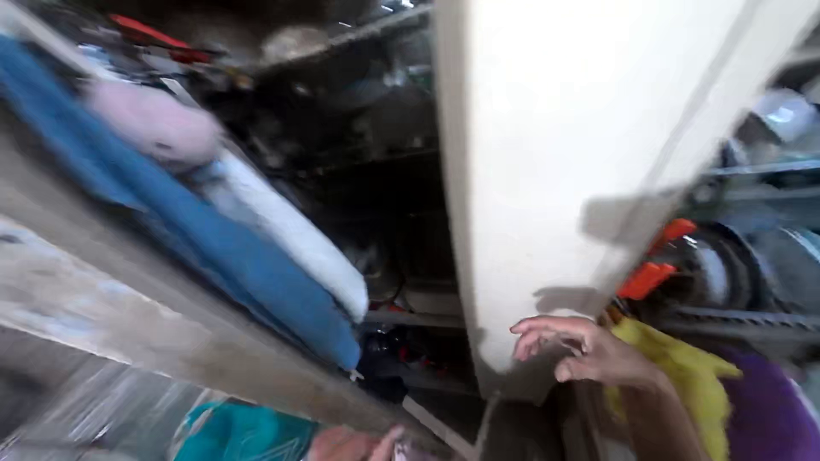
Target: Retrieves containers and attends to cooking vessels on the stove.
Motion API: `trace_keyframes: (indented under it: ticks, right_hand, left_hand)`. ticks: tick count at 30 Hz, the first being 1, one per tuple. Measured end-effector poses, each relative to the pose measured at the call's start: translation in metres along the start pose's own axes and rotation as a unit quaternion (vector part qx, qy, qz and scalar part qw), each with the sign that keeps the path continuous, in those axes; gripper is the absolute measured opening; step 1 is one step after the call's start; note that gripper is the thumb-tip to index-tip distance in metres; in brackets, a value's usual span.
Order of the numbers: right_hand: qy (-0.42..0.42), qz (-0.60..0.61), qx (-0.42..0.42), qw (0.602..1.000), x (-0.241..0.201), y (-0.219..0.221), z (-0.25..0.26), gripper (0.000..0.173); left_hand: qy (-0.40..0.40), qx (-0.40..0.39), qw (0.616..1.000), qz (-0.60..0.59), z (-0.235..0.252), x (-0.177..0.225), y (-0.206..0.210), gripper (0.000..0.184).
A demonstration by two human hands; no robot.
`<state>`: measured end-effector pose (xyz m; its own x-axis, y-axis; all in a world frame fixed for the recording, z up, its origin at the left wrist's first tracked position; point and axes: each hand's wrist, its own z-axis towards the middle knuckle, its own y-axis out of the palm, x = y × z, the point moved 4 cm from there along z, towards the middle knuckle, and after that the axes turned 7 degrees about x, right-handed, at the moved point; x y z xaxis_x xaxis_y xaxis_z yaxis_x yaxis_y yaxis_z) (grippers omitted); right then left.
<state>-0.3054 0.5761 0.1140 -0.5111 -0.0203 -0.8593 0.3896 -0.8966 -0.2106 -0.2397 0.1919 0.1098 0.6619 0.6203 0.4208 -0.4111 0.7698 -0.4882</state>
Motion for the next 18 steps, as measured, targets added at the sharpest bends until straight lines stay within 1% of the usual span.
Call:
trace_keyframes:
  ticks: [3,5,8,11,14,16,18]
  right_hand:
    - [0.031,0.041,0.061,0.997,-0.008,-0.023,-0.06,0.072]
    - [0.032,0.046,0.104,0.993,-0.015,-0.042,-0.088,0.068]
    - [0.03,0.022,0.175,0.984,-0.027,-0.076,-0.118,0.06]
    - [0.032,-0.004,0.26,0.965,-0.035,-0.111,-0.138,0.05]
    - [0.017,-0.011,0.358,0.934,-0.037,-0.149,-0.143,0.042]
    - [0.015,-0.042,0.441,0.897,-0.035,-0.18,-0.138,0.039]
    - [0.003,-0.07,0.512,0.856,-0.029,-0.218,-0.126,0.041]
  left_hand:
    - [0.031,-0.007,0.999,0.002,0.038,-0.005,0.05,0.05]
    - [0.03,-0.017,0.999,-0.006,0.06,-0.008,0.083,0.049]
    - [0.0,-0.035,0.999,0.012,0.091,-0.013,0.126,0.046]
    - [-0.044,-0.069,0.996,-0.017,0.123,-0.012,0.156,0.042]
    - [-0.067,-0.092,0.985,-0.132,0.155,-0.005,0.18,0.035]
    - [-0.097,-0.094,0.973,-0.186,0.171,-0.004,0.195,0.034]
    - [-0.137,-0.076,0.962,-0.222,0.182,-0.005,0.208,0.038]
